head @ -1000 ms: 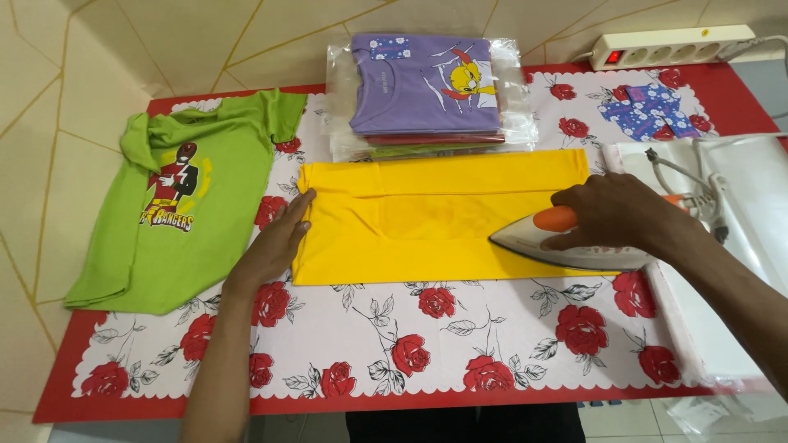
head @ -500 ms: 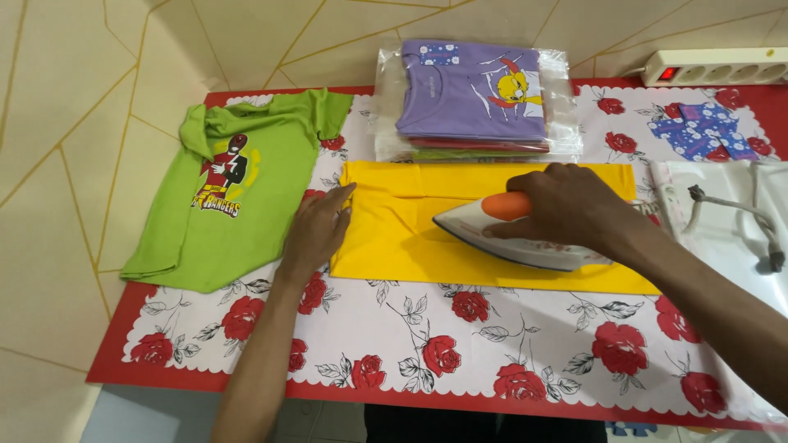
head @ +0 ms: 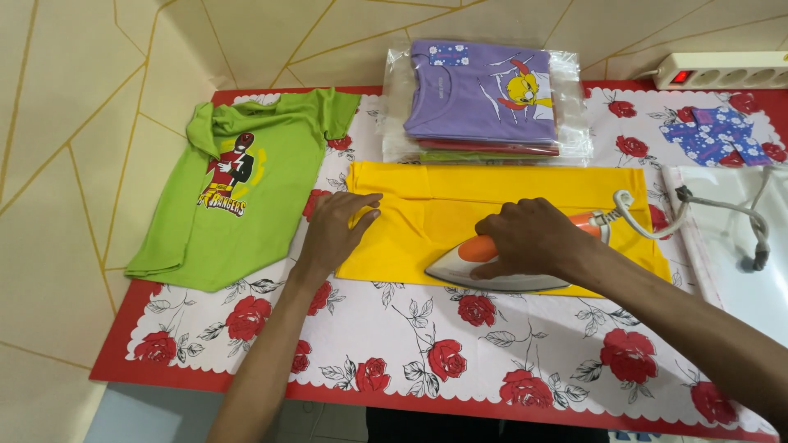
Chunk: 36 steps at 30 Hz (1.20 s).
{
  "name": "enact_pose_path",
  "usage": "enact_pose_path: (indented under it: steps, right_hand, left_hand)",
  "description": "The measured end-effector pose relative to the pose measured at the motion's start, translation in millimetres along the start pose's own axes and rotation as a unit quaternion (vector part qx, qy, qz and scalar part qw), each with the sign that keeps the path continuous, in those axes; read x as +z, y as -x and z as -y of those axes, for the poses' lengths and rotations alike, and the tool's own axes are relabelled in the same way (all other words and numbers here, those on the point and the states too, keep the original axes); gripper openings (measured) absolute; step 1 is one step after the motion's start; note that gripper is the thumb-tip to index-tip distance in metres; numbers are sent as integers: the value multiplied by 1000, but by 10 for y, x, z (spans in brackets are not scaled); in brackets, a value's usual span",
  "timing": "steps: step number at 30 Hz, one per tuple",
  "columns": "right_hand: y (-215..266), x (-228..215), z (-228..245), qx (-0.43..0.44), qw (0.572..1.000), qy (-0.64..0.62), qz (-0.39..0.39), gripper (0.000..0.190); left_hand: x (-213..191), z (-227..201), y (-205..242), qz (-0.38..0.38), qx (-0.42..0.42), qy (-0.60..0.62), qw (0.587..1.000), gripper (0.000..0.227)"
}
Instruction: Ironing a yellow t-shirt on a floral surface and then folding it into a square.
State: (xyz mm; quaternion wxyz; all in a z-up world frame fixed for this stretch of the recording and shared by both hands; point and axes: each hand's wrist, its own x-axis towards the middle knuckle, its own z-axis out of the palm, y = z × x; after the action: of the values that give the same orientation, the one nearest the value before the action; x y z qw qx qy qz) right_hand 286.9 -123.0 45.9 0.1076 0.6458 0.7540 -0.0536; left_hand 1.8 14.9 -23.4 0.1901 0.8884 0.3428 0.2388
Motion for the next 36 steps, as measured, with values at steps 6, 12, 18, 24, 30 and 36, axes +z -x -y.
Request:
enact_pose_path:
  steps: [6,12,18,24,30,36]
  right_hand:
    - [186,8,-142,30,999,10,12,64]
    - [245,50,-226,43,999,18,9,63]
    - [249,21,-206,46,999,8,13,62]
    - [241,34,-211,45,999,1,12,64]
    - [261,-2,-180,46,999,-1,16,65]
    - [256,15,-186,42,999,-2,13,64]
  left_hand:
    - [-160,-264,-29,72,-18,-4,997,32]
    - [-242,-467,-279,140,0,-19,990,32]
    - [214,-240,-706,226,10,-30,974,28]
    - [132,-379,-863,277,-18,-16,961,26]
    - [289,-184,-935,238,-11,11,971,12]
    - [429,-150,-878,159,0,-28,987,14]
